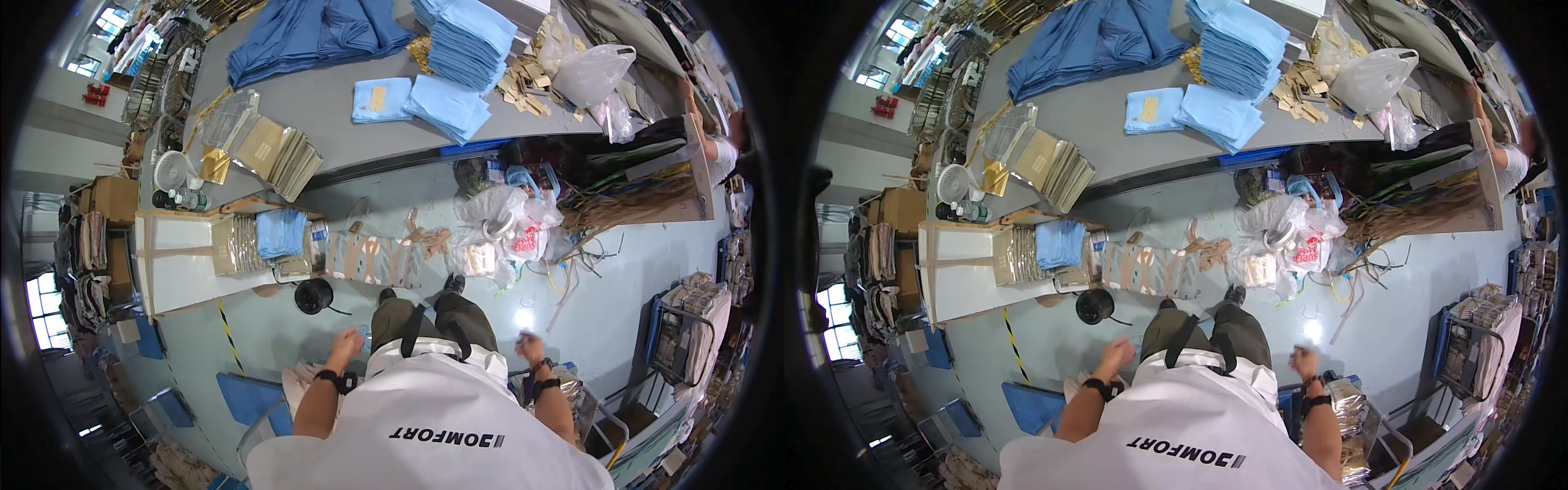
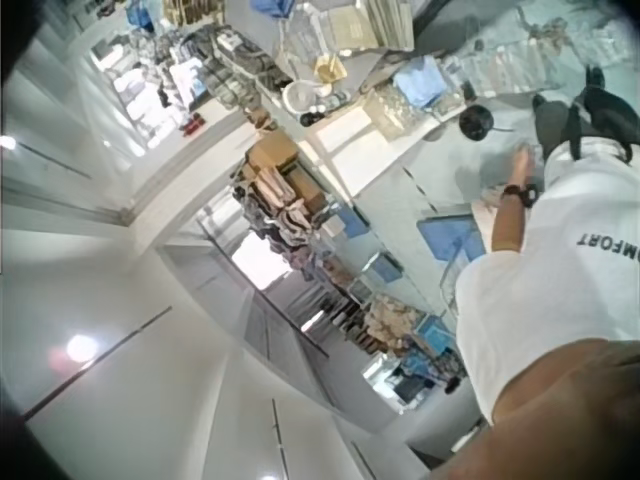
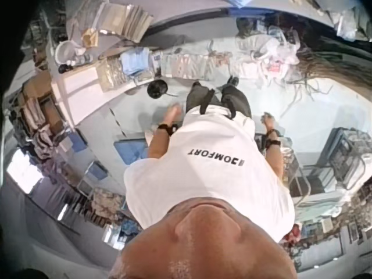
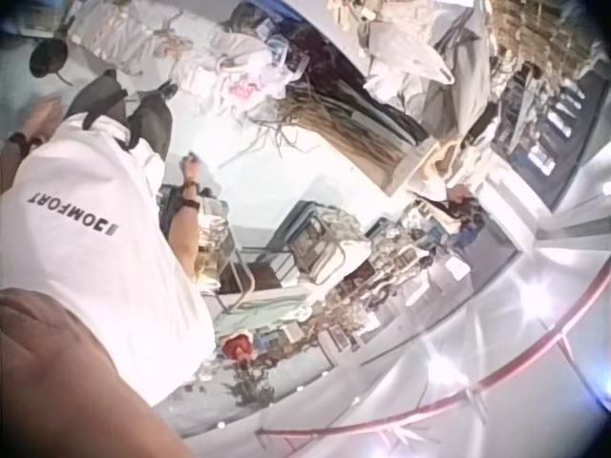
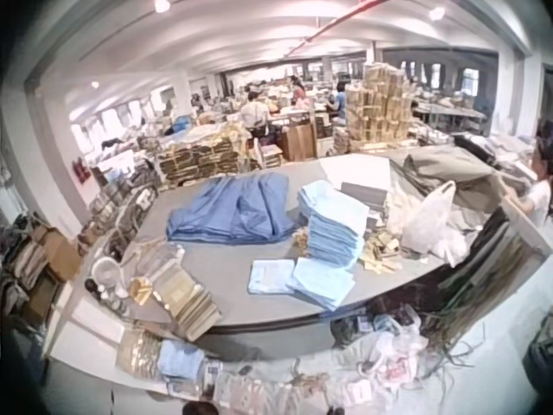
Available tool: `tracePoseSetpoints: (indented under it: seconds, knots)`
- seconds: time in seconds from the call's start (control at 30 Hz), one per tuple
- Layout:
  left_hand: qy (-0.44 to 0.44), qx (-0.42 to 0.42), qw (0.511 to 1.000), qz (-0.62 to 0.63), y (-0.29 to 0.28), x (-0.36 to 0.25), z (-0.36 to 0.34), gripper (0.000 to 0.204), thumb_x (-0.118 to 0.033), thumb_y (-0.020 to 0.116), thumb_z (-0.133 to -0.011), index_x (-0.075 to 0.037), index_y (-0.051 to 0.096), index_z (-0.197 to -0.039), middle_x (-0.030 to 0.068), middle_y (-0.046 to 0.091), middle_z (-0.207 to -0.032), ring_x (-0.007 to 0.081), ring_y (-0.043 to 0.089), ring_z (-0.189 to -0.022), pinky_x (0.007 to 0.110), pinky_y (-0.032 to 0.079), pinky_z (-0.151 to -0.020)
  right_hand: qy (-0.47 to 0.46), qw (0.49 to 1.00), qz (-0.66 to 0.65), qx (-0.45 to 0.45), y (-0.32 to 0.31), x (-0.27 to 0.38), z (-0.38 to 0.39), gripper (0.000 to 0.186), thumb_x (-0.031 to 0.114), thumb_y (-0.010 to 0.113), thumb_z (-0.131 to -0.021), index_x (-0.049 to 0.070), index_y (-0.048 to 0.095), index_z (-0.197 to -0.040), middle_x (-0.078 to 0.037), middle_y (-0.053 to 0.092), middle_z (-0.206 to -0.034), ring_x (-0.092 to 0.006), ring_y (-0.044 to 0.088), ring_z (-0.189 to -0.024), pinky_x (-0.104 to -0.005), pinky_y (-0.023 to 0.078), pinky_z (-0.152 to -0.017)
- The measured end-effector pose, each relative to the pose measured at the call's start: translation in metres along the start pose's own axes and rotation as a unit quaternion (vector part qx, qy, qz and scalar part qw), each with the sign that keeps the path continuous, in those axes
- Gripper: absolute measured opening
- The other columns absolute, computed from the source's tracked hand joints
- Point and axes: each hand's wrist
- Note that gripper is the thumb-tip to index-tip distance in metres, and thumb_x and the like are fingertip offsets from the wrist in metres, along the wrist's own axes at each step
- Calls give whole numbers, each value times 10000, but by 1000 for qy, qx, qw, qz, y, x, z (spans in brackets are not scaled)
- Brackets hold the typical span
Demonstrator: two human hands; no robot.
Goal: The person folds light blue cloths, attaches a tag to each, and places them into clear plastic bags. The person repeats this process for multiple cloths, stacking the packaged items on the table.
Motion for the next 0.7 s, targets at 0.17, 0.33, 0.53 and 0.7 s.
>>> tracePoseSetpoints:
  seconds: [0.17,0.33,0.53,0.7]
  knots:
    - [112,67,991,-9,71,-109,-5,450,-176,645,-1061,-62,598,-1493,99,777,-1136,169,742,-946,311,585,-799,-114,990,-68,-37,-14,124,-22,414,68,503,-1006,-28,673,-1371,-167,784,-980,-201,759,-714,-296,604,-626]
    - [119,41,992,21,76,-103,-3,431,-155,625,-1058,-62,617,-1478,98,789,-1110,172,750,-936,315,594,-778,-167,984,35,46,11,146,-25,390,75,534,-990,-11,709,-1327,-141,795,-940,-187,757,-699,-307,609,-640]
    - [9,-37,999,-38,48,-27,-5,393,-179,660,-991,-72,679,-1368,94,786,-1021,190,750,-813,343,593,-674,-114,978,131,112,11,99,-27,396,72,578,-953,1,723,-1315,-156,810,-938,-188,773,-714,-316,619,-667]
    - [-44,-62,995,-64,22,-30,-35,145,-159,658,-961,-109,754,-1057,54,755,-918,191,717,-751,357,569,-624,-121,947,296,-2,-14,73,-32,393,185,656,-898,39,796,-1235,-173,817,-943,-238,781,-810,-378,638,-779]
Point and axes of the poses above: each hand's wrist, its own z-axis away from the middle knuckle, its own y-axis out of the palm, x = y × z
